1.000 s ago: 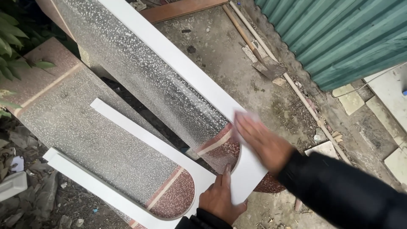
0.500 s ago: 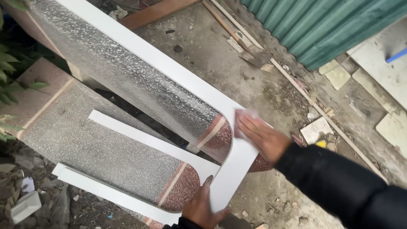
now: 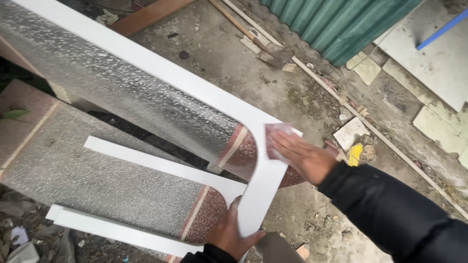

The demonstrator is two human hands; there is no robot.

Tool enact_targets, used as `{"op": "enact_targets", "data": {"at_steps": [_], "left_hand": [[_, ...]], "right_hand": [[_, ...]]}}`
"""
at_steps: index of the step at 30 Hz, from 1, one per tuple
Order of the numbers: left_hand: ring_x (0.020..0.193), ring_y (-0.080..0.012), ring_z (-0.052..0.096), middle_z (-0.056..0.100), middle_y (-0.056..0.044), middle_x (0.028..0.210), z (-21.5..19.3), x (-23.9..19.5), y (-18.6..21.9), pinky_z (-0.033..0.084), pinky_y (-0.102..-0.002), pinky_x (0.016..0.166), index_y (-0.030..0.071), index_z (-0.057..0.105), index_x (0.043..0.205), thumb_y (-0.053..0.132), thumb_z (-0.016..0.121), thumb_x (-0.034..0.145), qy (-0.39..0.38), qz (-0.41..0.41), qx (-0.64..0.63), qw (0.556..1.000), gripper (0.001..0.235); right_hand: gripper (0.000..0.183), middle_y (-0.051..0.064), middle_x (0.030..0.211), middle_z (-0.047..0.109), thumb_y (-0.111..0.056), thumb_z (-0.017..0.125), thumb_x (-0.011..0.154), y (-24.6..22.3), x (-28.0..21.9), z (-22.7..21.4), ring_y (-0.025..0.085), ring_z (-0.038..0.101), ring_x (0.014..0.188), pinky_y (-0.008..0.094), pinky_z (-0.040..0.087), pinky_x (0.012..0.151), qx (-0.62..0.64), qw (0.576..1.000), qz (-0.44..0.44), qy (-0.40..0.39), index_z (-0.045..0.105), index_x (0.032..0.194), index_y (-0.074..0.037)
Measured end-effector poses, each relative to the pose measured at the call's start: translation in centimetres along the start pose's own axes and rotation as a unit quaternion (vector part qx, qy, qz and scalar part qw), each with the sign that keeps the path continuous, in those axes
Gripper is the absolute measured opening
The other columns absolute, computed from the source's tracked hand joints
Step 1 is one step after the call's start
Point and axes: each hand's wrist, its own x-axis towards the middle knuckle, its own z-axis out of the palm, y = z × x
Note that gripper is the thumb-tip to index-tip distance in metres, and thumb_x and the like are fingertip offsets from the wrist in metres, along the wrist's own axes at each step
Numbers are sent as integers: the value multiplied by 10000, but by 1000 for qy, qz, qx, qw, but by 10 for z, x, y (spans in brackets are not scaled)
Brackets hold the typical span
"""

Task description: The person sands a long, white-painted wooden frame using a sanding block. They work on the flat surfaces and edges of the frame, which is resting on a speckled stone surface. The person switches between different sanding blocks during the process.

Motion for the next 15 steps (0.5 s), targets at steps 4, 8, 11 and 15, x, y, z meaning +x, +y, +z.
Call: {"op": "enact_targets", "data": {"at_steps": [4, 8, 11, 15], "left_hand": [[1402, -371, 764, 704, -21, 1658, -5, -2, -1, 637, -562, 1132, 321, 239, 1793, 741, 925, 961, -22, -22, -11, 999, 1157], [1426, -469, 702, 644, -64, 1703, -1, 6, -2, 565, -627, 1129, 367, 171, 1839, 776, 921, 885, -4, 9, -14, 1000, 1281], [1478, -449, 654, 542, -58, 1788, 0, 5, 0, 519, -596, 1199, 322, 162, 1859, 763, 908, 865, 3, 20, -24, 1000, 1318], [1510, -490, 593, 534, -201, 1753, -19, -17, 7, 477, -531, 1251, 267, 137, 1891, 661, 845, 803, 7, 65, -83, 994, 1356]], "right_hand": [[1150, 177, 1972, 190, 232, 488, 817, 8, 47, -6, 336, 201, 1829, 508, 213, 1460, -22, 995, 14, -98, 213, 1886, -90], [641, 133, 1979, 192, -164, 349, 1260, 28, 169, 11, 318, 224, 1820, 531, 165, 1478, 94, 994, 5, -58, 221, 1887, -130], [512, 175, 1880, 429, -260, 451, 1278, 48, 223, 36, 356, 389, 1764, 533, 262, 1464, 126, 986, -102, 43, 482, 1757, -83], [641, 109, 1979, 295, -327, 506, 1237, 35, 187, 8, 313, 289, 1823, 474, 253, 1447, 94, 992, -82, 22, 417, 1852, -168]]}}
